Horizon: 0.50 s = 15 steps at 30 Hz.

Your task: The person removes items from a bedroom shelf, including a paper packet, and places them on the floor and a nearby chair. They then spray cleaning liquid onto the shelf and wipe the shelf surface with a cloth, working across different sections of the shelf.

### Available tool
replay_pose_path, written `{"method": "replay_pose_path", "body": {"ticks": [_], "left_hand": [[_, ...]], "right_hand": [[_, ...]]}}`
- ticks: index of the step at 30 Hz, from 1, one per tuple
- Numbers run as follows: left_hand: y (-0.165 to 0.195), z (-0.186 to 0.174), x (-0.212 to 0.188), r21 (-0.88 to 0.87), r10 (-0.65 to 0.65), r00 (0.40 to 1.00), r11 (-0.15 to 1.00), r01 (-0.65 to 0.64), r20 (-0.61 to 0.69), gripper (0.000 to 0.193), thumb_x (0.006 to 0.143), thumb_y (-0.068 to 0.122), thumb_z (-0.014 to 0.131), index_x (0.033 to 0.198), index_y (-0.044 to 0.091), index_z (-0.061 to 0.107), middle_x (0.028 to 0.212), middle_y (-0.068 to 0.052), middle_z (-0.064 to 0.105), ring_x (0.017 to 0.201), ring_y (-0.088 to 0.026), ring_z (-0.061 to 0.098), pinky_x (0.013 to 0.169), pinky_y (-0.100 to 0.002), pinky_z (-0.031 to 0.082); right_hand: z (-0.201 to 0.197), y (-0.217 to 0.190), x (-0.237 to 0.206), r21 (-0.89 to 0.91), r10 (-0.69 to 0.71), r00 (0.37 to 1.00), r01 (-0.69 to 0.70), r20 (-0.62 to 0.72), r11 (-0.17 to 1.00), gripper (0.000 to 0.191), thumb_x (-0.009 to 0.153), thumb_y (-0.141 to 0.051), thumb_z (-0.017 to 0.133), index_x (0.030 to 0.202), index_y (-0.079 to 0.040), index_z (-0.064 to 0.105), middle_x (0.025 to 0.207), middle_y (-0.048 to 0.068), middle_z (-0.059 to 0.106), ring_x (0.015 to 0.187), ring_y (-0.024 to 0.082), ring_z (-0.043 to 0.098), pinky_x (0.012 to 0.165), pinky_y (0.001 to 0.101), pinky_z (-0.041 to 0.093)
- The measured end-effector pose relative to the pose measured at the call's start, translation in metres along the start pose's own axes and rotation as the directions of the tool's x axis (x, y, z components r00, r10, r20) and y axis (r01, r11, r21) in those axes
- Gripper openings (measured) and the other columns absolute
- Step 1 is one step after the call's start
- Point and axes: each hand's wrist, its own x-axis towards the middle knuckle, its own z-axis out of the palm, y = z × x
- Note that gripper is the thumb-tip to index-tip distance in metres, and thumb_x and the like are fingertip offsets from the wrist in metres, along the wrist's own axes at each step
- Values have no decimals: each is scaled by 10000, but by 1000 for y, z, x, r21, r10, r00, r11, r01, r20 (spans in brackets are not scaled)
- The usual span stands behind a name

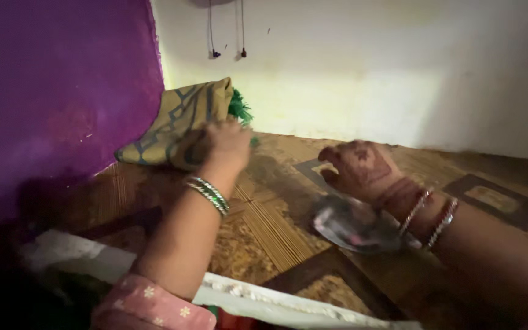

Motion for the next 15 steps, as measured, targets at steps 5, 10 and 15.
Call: {"method": "replay_pose_path", "body": {"ticks": [5, 10, 15], "left_hand": [[-47, 25, 13, -72, -119, 975, 988, 135, 190, 609, 946, 236, 626, 1502, 209, 377, 1523, -180, 391, 1387, -427, 395, 1080, -642, 316], [-35, 12, 8, -104, -42, 974, 992, 67, 223, 429, 908, 171, 638, 1320, 156, 517, 1352, -193, 504, 1249, -423, 499, 997, -590, 401], [-44, 2, -23, -145, 0, 996, 989, 13, 86, 269, 869, 106, 650, 1138, 103, 658, 1180, -207, 617, 1110, -418, 602, 914, -537, 486]], "right_hand": [[20, -18, -3, -92, -199, 976, 191, -86, 977, 358, 947, -258, 620, 1274, -112, 633, 1352, 99, 615, 1197, 284, 607, 1010, 412, 505], [-7, -22, -41, -346, -309, 938, 241, -155, 907, 512, 809, -409, 677, 1265, -178, 653, 1420, 89, 584, 1286, 291, 561, 1100, 460, 455], [-14, -14, -44, -59, -223, 954, 215, -203, 975, 543, 801, -389, 702, 1277, -135, 655, 1393, 62, 591, 1274, 276, 550, 1112, 445, 415]]}}
